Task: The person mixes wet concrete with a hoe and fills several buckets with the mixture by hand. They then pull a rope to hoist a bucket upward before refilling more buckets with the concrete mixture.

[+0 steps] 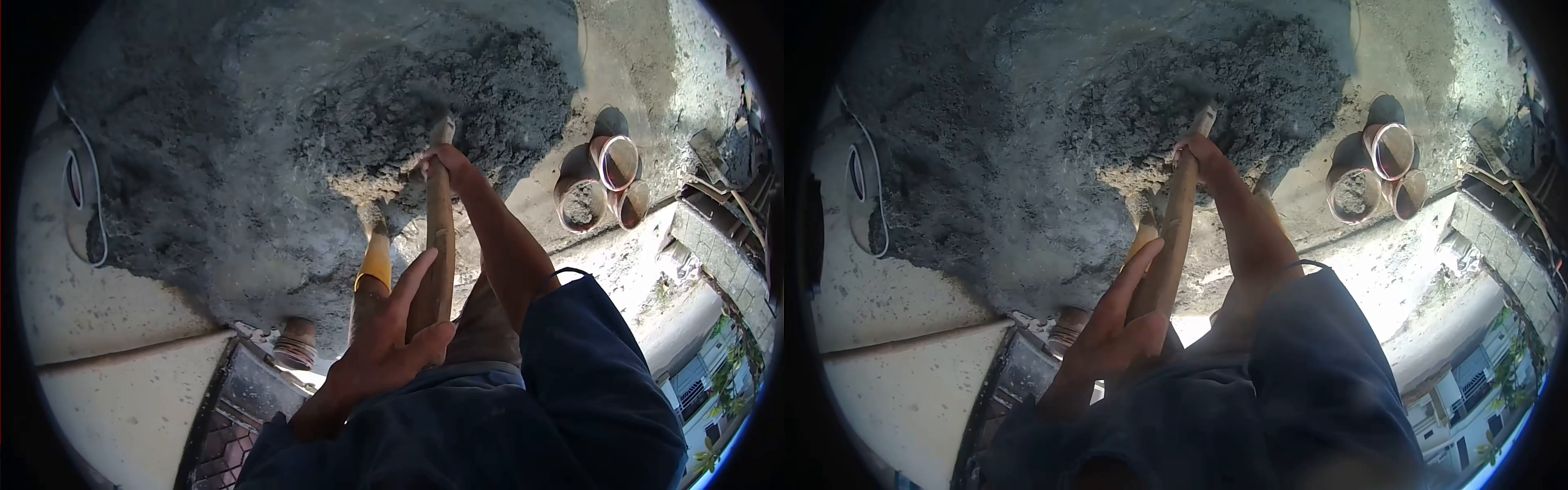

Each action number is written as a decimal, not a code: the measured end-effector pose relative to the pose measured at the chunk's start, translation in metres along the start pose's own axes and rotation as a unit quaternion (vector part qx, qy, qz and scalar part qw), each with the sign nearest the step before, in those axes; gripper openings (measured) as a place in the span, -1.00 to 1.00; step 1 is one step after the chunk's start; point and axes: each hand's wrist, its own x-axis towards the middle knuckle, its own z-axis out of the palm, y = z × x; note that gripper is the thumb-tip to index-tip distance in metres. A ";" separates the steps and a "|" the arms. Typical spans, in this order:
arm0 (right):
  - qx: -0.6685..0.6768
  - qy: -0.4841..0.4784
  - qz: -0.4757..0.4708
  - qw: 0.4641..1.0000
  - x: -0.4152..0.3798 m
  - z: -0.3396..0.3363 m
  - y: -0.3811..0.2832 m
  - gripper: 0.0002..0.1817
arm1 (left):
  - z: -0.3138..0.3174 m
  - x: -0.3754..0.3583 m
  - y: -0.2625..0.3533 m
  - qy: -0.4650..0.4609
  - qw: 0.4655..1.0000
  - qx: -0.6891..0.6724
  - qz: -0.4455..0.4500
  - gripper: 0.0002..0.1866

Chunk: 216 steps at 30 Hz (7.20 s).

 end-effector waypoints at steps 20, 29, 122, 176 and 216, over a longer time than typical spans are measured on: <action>0.389 -0.095 -0.033 0.916 -0.293 -0.337 -0.162 -0.82 | 0.275 0.126 0.200 -0.415 0.882 -0.033 0.222 -0.04; 0.243 0.328 -0.277 0.869 -0.232 -0.368 -0.139 -0.90 | 0.197 0.227 0.047 -0.270 0.834 0.473 -0.084 -0.35; 0.364 0.274 -0.321 0.831 -0.188 -0.463 -0.040 -0.94 | 0.206 0.348 -0.144 -0.115 0.813 0.544 0.173 -0.62; 0.374 0.404 -0.335 0.765 -0.208 -0.484 -0.087 -0.91 | 0.243 0.381 -0.068 -0.174 0.788 0.590 0.029 -0.59; 0.318 -0.028 -0.020 0.947 -0.175 -0.208 -0.070 -0.93 | 0.158 0.084 0.115 -0.353 0.928 -0.119 -0.018 0.01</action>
